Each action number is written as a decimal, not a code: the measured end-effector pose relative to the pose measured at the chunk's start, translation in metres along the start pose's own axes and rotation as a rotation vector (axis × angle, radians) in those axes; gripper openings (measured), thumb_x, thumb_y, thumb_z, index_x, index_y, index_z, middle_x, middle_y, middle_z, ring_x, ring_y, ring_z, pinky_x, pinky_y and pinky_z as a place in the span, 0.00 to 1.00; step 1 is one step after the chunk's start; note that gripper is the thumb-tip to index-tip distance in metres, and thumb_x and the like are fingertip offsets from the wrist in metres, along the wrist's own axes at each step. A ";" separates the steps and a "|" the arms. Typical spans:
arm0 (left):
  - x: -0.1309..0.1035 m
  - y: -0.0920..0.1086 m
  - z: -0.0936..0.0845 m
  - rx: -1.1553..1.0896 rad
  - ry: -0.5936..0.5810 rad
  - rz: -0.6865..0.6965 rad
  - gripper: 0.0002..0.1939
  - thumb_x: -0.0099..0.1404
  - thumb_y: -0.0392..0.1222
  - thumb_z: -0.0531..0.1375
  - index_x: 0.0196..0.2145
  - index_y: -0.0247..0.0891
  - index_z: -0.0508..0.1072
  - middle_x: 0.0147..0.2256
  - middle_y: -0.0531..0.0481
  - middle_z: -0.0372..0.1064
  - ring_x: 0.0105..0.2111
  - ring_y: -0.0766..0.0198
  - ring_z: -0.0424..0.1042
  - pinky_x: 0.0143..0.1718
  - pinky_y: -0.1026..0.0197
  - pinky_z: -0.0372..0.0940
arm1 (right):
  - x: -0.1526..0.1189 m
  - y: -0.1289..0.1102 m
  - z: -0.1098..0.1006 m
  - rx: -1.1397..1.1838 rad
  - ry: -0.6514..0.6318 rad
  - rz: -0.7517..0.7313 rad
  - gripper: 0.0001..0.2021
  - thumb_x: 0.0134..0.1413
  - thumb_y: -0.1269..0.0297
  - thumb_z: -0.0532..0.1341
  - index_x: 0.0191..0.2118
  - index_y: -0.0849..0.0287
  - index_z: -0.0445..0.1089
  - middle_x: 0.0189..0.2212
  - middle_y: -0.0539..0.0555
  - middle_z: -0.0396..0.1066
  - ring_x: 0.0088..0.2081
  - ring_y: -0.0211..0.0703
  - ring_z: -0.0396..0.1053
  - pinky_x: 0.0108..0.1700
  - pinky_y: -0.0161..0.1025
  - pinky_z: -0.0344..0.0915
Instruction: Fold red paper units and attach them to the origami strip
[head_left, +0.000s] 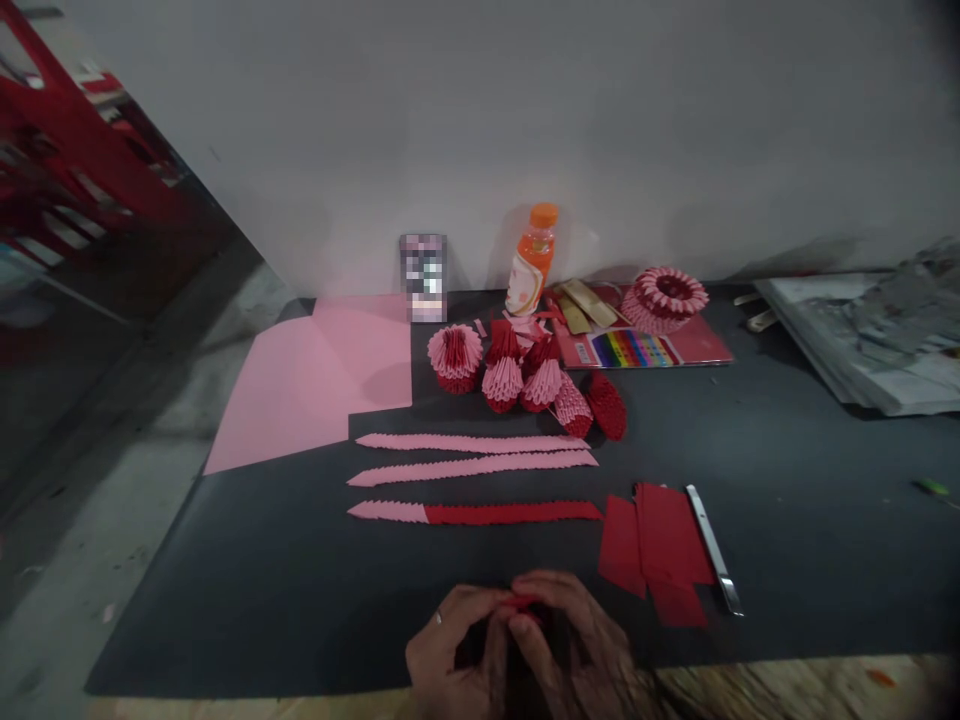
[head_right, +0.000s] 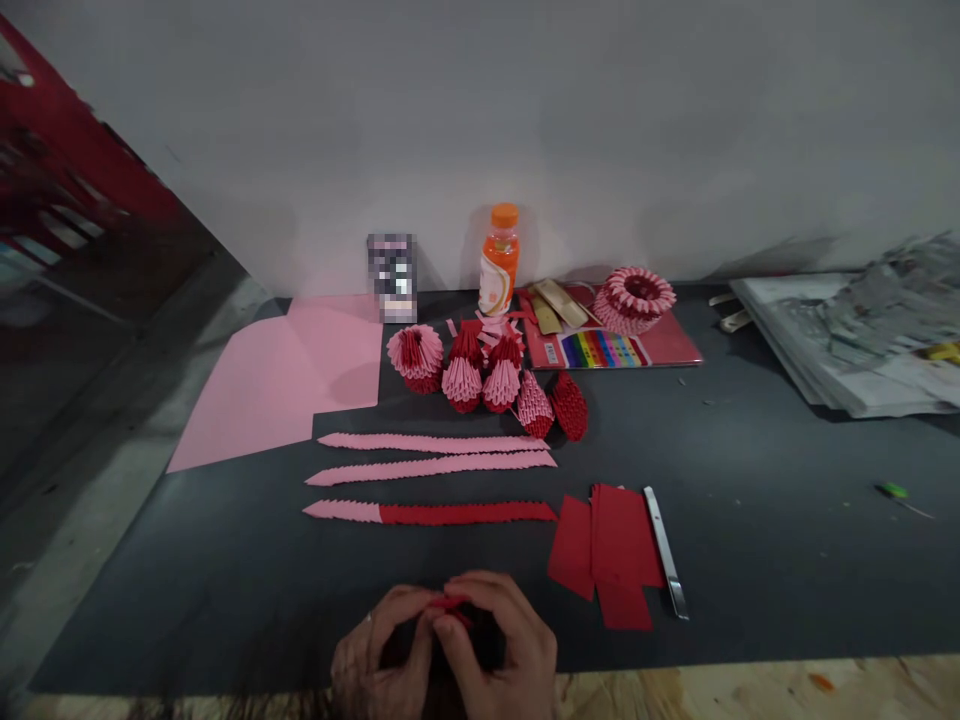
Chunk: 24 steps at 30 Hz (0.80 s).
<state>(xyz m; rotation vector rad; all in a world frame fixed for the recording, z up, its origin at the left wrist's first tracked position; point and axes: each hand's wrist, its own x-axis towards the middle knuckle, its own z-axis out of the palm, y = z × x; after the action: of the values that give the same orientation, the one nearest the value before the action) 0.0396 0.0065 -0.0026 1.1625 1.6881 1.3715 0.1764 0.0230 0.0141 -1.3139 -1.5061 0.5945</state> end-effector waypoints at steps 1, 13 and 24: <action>-0.002 0.001 0.001 -0.019 -0.012 -0.043 0.10 0.71 0.53 0.69 0.31 0.60 0.90 0.27 0.52 0.87 0.26 0.52 0.85 0.29 0.55 0.80 | 0.000 0.001 0.002 0.045 0.020 0.020 0.06 0.63 0.61 0.72 0.45 0.44 0.84 0.36 0.46 0.89 0.34 0.44 0.90 0.37 0.32 0.87; 0.000 -0.010 -0.001 -0.059 -0.083 -0.043 0.18 0.72 0.59 0.68 0.29 0.51 0.91 0.21 0.52 0.85 0.19 0.57 0.81 0.20 0.61 0.76 | 0.005 0.003 0.006 0.062 0.030 -0.002 0.07 0.67 0.66 0.70 0.42 0.43 0.84 0.35 0.46 0.89 0.32 0.43 0.89 0.37 0.33 0.88; 0.001 -0.002 -0.011 -0.098 -0.076 -0.031 0.17 0.73 0.59 0.67 0.32 0.53 0.93 0.24 0.53 0.88 0.21 0.57 0.84 0.23 0.61 0.80 | -0.004 0.014 -0.033 -0.244 -0.221 -0.393 0.32 0.74 0.62 0.64 0.78 0.34 0.64 0.48 0.50 0.92 0.45 0.53 0.91 0.50 0.39 0.87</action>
<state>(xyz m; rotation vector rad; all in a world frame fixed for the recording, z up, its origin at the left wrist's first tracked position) 0.0293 0.0031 -0.0021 1.1149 1.5622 1.3577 0.2114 0.0154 0.0122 -1.1096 -2.0070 0.3144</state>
